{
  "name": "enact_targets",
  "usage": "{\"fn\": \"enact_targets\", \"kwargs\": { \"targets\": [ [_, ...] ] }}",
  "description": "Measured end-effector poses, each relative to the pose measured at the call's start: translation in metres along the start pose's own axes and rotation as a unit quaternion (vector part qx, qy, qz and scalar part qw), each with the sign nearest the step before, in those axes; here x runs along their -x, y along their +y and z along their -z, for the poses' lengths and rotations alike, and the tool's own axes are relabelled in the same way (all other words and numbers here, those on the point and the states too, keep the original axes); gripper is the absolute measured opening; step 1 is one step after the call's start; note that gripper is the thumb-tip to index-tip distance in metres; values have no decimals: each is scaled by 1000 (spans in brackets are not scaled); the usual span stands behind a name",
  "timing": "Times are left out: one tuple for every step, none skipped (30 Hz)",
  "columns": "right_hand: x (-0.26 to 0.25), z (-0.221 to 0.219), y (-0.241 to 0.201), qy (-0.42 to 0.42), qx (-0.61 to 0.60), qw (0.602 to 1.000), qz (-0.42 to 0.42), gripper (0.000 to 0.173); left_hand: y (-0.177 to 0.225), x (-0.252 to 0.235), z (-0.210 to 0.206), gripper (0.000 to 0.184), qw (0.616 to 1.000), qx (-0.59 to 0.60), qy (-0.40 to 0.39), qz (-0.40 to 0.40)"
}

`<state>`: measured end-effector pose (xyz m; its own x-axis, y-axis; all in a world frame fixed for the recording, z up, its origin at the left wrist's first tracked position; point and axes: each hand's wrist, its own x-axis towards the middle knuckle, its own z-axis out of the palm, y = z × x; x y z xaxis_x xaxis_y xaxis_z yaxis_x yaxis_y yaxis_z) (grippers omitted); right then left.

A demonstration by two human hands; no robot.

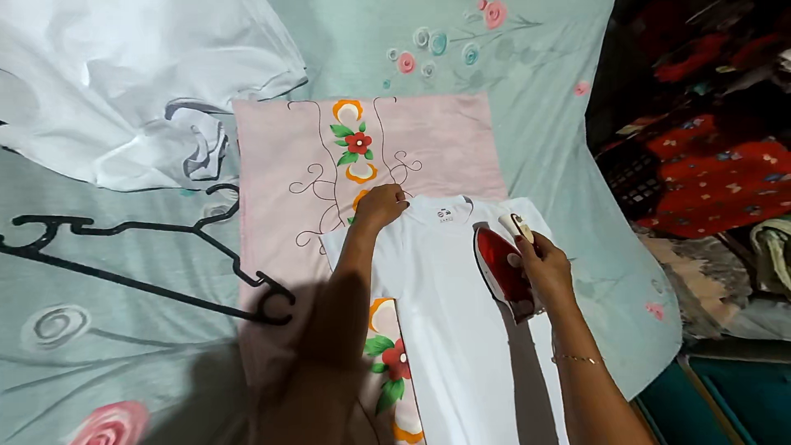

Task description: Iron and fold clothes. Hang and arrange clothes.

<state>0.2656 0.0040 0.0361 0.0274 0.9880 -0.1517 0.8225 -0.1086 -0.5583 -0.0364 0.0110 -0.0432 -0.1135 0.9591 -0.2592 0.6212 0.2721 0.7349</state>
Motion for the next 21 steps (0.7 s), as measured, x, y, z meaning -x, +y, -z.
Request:
{"fn": "enact_targets", "kwargs": {
  "targets": [
    [-5, -2, -3, 10, 3, 1000, -11, 42, 0, 0, 0, 27, 1000, -2, 0, 3],
    [-12, -5, -6, 17, 2, 1000, -18, 42, 1, 0, 0, 27, 1000, -5, 2, 6],
    [-19, -7, -8, 18, 1, 1000, -20, 42, 1, 0, -1, 26, 1000, -6, 4, 8],
    [-25, -9, -8, 14, -1, 1000, -19, 41, 2, 0, -1, 26, 1000, -10, 3, 10],
    [-29, -9, -8, 1, -7, 1000, -12, 40, 2, 0, -1, 26, 1000, -14, 3, 11],
    [-30, -7, -6, -21, -13, 1000, -1, 40, 2, 0, -1, 26, 1000, -18, 3, 11],
    [-29, -3, -1, -49, -20, 998, 14, 40, 1, -1, -1, 26, 1000, -19, 3, 9],
    [-24, 1, 4, -77, -27, 996, 31, 40, 0, -1, -2, 26, 1000, -20, 5, 6],
    [-16, 6, 9, -99, -34, 994, 43, 40, -3, -2, -2, 26, 1000, -22, 8, 2],
    [-6, 12, 16, -110, -34, 992, 55, 40, -6, -4, -3, 26, 1000, -20, 14, -2],
    [7, 18, 25, -111, -30, 991, 63, 40, -8, -5, -4, 26, 1000, -17, 20, -6],
    [20, 25, 35, -108, -25, 992, 63, 40, -11, -6, -5, 26, 1000, -14, 25, -10],
    [33, 32, 47, -98, -21, 993, 56, 41, -13, -6, -6, 26, 999, -11, 28, -13],
    [45, 40, 60, -84, -18, 995, 45, 43, -15, -7, -6, 26, 999, -9, 30, -15],
    [58, 47, 74, -66, -18, 997, 32, 43, -16, -8, -6, 26, 999, -8, 29, -16],
    [69, 53, 86, -48, -19, 999, 16, 43, -16, -8, -5, 27, 999, -9, 27, -16],
    [78, 58, 97, -24, -21, 999, 1, 44, -16, -8, -5, 27, 999, -10, 26, -15],
    [85, 62, 106, -1, -24, 1000, -13, 44, -17, -8, -5, 28, 999, -13, 29, -15],
    [89, 63, 112, 23, -26, 999, -25, 44, -17, -8, -6, 28, 999, -16, 31, -13],
    [91, 62, 115, 45, -30, 998, -40, 43, -17, -8, -6, 28, 999, -18, 34, -9],
    [90, 60, 112, 60, -36, 996, -58, 43, -16, -9, -7, 28, 999, -23, 35, -4]
  ]
}}
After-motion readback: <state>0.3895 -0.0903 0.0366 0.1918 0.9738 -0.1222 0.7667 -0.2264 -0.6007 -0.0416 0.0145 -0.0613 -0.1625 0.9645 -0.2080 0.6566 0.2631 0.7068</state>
